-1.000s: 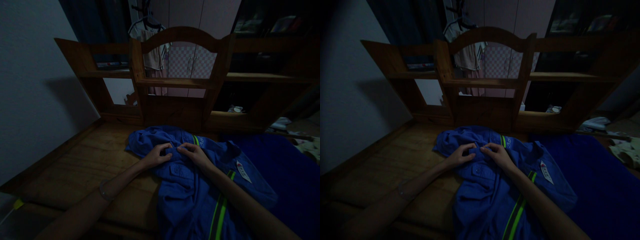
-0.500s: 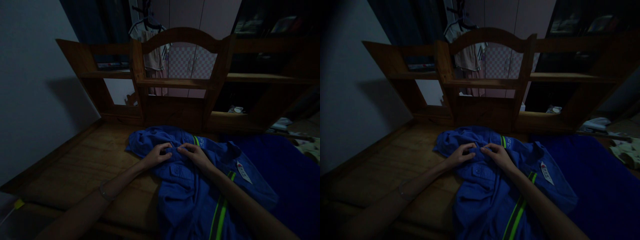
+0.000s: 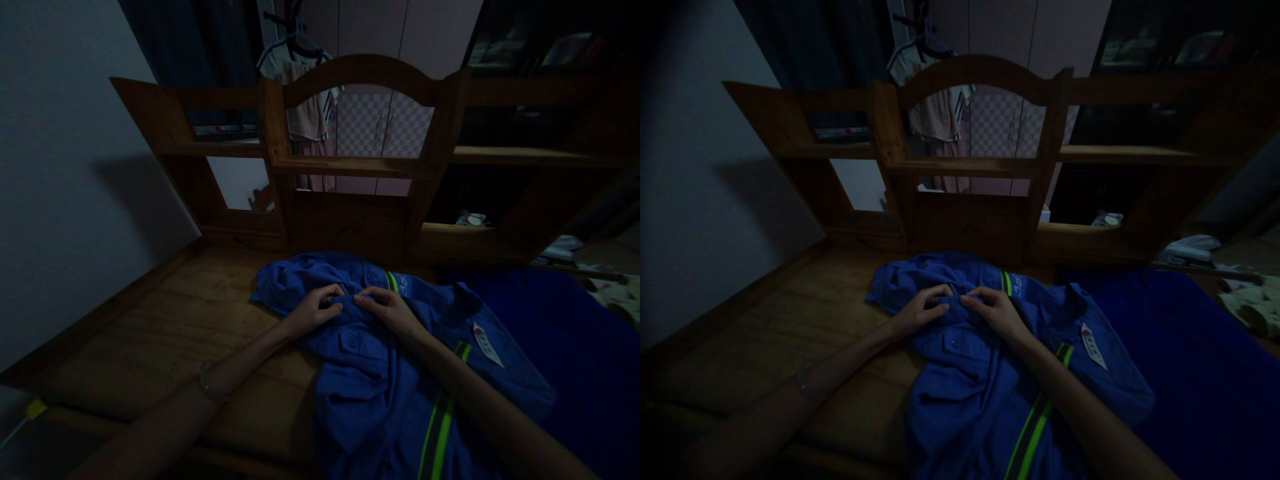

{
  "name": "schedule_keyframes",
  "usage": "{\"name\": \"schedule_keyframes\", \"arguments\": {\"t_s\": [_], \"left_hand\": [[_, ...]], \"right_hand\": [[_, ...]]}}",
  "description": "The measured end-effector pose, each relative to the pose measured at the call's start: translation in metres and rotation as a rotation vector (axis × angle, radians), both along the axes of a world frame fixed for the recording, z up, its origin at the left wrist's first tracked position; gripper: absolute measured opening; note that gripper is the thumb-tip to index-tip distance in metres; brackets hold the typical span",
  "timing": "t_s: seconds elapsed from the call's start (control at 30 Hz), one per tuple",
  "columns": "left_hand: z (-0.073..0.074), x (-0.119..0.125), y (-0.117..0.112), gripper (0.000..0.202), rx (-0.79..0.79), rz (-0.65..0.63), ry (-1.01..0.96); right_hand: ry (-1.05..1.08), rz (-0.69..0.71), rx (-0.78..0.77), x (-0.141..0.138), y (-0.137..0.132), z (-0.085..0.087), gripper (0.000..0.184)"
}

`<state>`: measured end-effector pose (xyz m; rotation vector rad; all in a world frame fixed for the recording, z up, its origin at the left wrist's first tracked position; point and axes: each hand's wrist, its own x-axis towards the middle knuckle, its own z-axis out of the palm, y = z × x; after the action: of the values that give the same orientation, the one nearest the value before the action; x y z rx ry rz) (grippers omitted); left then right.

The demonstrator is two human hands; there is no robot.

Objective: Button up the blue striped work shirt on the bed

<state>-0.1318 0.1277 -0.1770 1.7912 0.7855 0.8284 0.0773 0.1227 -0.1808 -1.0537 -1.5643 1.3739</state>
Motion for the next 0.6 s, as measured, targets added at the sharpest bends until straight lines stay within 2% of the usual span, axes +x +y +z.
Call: {"name": "schedule_keyframes", "arguments": {"t_s": [0.33, 0.6], "left_hand": [[0.0055, -0.0013, -0.002, 0.026, -0.013, -0.022, -0.017], [0.0017, 0.0001, -0.0007, 0.022, 0.05, -0.029, 0.021]], "right_hand": [[-0.008, -0.001, 0.006, 0.0003, -0.0016, 0.0037, 0.031], [0.01, -0.003, -0.01, -0.0005, -0.0026, 0.0043, 0.03]]}}
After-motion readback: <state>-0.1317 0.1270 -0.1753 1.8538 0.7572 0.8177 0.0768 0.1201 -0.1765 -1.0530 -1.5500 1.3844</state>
